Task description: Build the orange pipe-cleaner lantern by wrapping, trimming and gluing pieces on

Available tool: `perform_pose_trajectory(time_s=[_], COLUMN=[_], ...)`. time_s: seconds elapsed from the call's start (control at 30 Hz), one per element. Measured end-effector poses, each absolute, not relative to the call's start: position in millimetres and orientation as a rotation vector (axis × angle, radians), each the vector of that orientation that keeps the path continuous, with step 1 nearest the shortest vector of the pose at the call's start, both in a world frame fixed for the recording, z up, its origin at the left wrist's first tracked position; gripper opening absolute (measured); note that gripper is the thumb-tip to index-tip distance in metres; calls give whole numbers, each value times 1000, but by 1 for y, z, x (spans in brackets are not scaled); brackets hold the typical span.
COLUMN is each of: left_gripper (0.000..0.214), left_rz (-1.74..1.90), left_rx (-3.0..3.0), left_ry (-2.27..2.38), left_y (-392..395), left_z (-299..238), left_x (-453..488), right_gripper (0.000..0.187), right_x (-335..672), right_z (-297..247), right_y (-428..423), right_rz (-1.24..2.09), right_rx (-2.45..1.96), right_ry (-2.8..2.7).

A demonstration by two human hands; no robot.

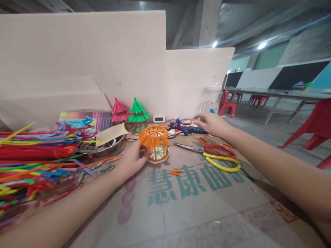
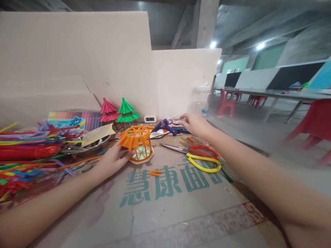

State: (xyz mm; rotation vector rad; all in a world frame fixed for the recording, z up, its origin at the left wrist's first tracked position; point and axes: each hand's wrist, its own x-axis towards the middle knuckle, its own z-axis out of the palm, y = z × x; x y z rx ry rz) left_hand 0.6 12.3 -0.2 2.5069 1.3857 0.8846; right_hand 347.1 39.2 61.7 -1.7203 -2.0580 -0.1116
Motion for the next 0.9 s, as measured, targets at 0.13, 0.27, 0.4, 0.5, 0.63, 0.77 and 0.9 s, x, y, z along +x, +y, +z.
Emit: perform_pose_trajectory(time_s=[0.13, 0.27, 0.4, 0.5, 0.63, 0.77, 0.9], left_gripper=[41, 40, 39, 40, 38, 34, 33], left_rz=[892, 908, 889, 860, 857, 902, 899], left_rx=[2473, 2473, 2469, 2468, 2463, 2472, 2492], left_ry=[1353, 1376, 1412, 1425, 1415, 1355, 1330], left_y=[14, 13, 11, 10, 10, 11, 12], left_z=[-3, -4, -2, 0, 0, -2, -2], left_x=[0, 0, 2, 2, 2, 1, 0], right_gripper=[43, 46, 45, 37, 32, 37, 36], right_x=[341, 333, 326, 322, 316, 303, 291], right_z=[44, 21, 4, -1, 0, 4, 9], right_y=[41, 56, 77, 87, 95, 102, 100], right_rz=[-21, -7, 100, 165, 171, 192, 219], right_rx=[-1670, -1586, -1597, -1605, -1645, -1637, -1608], right_ry=[-2062, -2069, -2090, -2118, -2087, -2071, -2041])
